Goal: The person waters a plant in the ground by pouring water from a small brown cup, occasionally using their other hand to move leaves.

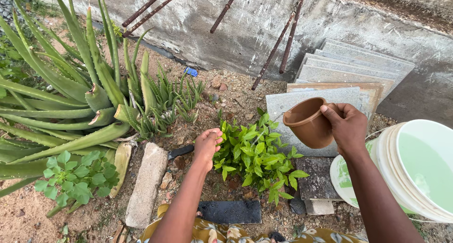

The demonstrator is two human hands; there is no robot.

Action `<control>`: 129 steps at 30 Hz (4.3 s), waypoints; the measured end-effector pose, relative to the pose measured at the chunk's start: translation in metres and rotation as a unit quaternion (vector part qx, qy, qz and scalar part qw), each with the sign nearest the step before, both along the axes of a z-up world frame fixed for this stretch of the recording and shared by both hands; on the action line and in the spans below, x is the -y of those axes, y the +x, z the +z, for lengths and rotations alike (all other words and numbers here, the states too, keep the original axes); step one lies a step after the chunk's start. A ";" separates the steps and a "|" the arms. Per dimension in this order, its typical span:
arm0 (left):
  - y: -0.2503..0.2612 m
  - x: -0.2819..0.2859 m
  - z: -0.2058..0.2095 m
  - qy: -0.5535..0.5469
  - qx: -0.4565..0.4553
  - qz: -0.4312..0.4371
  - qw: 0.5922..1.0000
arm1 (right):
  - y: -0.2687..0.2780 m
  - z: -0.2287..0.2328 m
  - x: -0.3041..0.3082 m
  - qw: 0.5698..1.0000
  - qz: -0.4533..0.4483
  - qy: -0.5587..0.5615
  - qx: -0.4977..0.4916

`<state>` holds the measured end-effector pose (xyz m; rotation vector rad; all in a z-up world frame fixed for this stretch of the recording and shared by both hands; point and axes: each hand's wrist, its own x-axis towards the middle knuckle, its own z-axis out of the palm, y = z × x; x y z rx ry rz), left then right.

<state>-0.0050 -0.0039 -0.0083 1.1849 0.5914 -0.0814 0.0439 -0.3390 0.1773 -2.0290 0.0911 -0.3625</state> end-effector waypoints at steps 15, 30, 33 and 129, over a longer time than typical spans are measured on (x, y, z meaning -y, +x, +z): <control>0.002 -0.002 -0.009 -0.010 0.007 0.005 1.000 | -0.005 -0.006 0.017 1.000 0.000 0.007 -0.003; -0.003 -0.001 -0.004 -0.001 0.008 -0.002 1.000 | -0.025 -0.020 0.034 0.997 -0.053 -0.042 -0.027; -0.002 -0.002 -0.005 -0.004 0.009 -0.004 1.000 | -0.028 -0.034 0.044 0.999 -0.044 0.004 0.010; -0.006 0.000 -0.002 0.008 0.001 -0.019 1.000 | -0.032 -0.056 0.041 0.998 -0.040 0.006 -0.038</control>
